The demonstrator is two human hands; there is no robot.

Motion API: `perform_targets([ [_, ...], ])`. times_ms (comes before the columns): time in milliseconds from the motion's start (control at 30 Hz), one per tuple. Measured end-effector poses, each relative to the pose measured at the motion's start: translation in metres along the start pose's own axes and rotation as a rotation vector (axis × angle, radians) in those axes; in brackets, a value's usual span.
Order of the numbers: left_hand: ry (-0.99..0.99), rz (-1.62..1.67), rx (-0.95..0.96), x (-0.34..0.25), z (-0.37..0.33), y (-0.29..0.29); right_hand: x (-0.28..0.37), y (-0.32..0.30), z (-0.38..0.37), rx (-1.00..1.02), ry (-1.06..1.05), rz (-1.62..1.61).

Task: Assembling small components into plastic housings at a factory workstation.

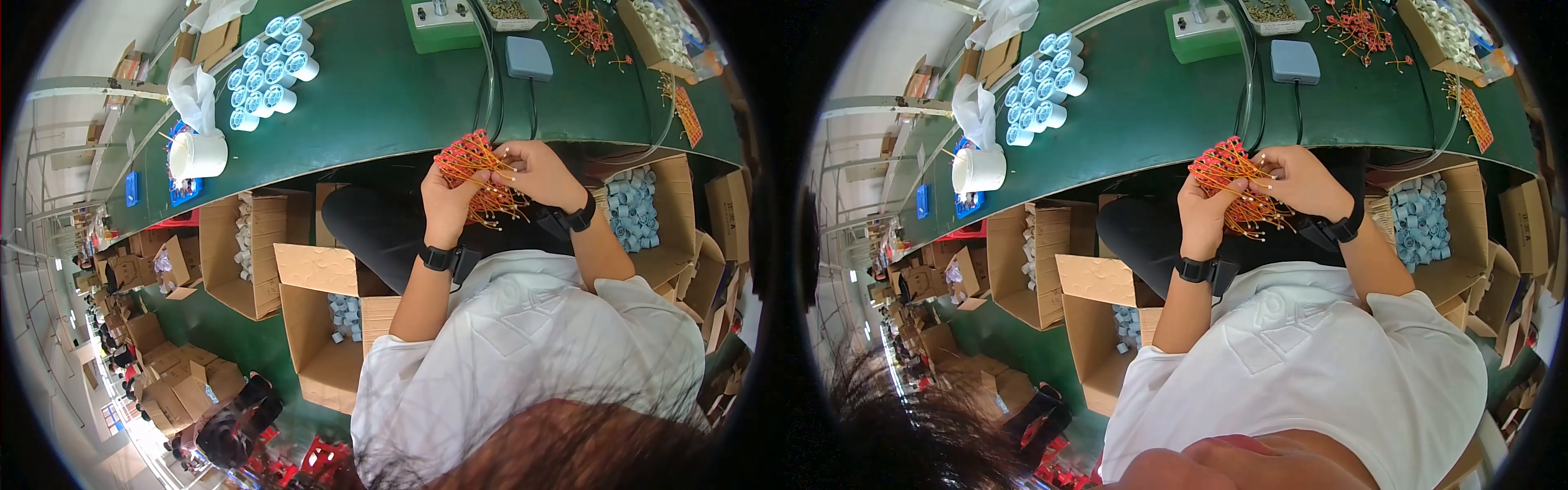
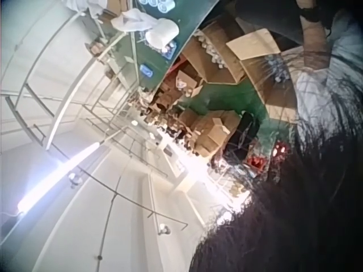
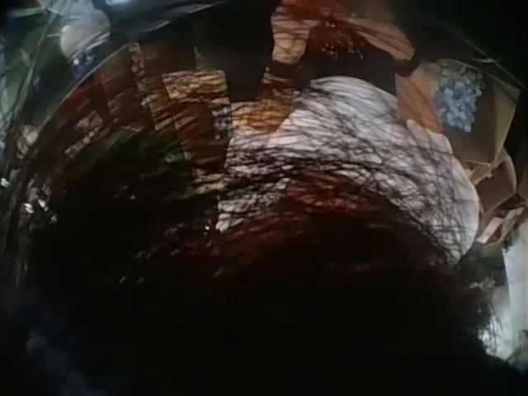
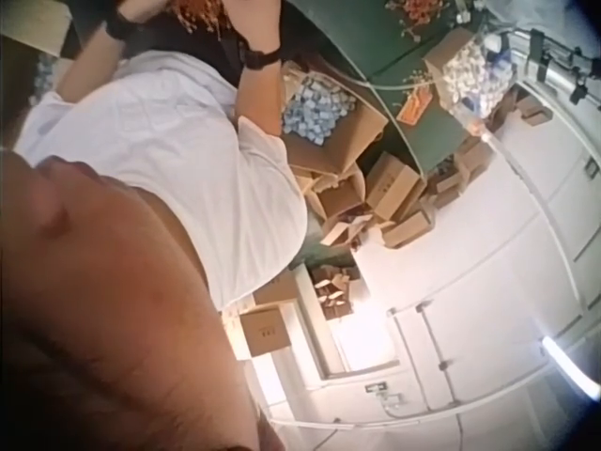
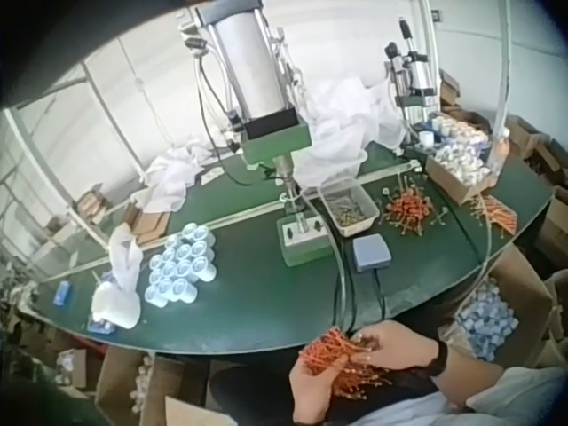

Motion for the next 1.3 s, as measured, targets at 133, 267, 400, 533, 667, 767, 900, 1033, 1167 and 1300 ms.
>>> perform_targets([
  [133, 0.116, -0.162, -0.066, 0.000, 0.000, 0.000, 0.001, 0.009, 0.000, -0.103, -0.013, 0.052],
  [267, 0.140, -0.180, -0.120, 0.000, -0.001, 0.001, 0.003, 0.016, 0.000, -0.207, -0.072, 0.183],
  [400, 0.118, -0.190, -0.171, 0.001, -0.001, 0.002, 0.007, 0.022, 0.001, -0.294, -0.099, 0.275],
  [533, 0.143, -0.222, -0.187, 0.006, -0.005, -0.003, 0.017, 0.022, 0.001, -0.313, -0.081, 0.413],
  [667, 0.117, -0.184, -0.151, 0.000, -0.005, -0.009, 0.001, 0.014, -0.007, -0.167, -0.021, 0.299],
  [767, -0.037, -0.020, 0.009, -0.014, -0.002, -0.009, -0.019, 0.008, -0.010, 0.012, -0.041, -0.104],
  [900, -0.068, -0.106, 0.089, -0.039, 0.005, -0.006, -0.021, 0.012, -0.007, 0.088, 0.132, -0.707],
  [1033, -0.043, -0.176, 0.079, -0.050, 0.011, -0.005, -0.003, 0.022, -0.008, 0.054, 0.047, -0.926],
  [1167, -0.039, -0.183, 0.143, -0.063, 0.015, 0.000, 0.005, 0.023, -0.009, 0.098, 0.002, -1.087],
  [1300, 0.011, -0.175, 0.124, -0.070, 0.024, 0.013, -0.001, 0.018, -0.013, 0.112, -0.032, -1.259],
])
Point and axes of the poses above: each hand's wrist, its own z-axis away from the middle knuckle, its own y-axis out of the palm, x = y × z, the point moved 2 cm from there along -z, towards the middle knuckle, and after that the axes turned 4 degrees about -y, right-handed, at the moved point
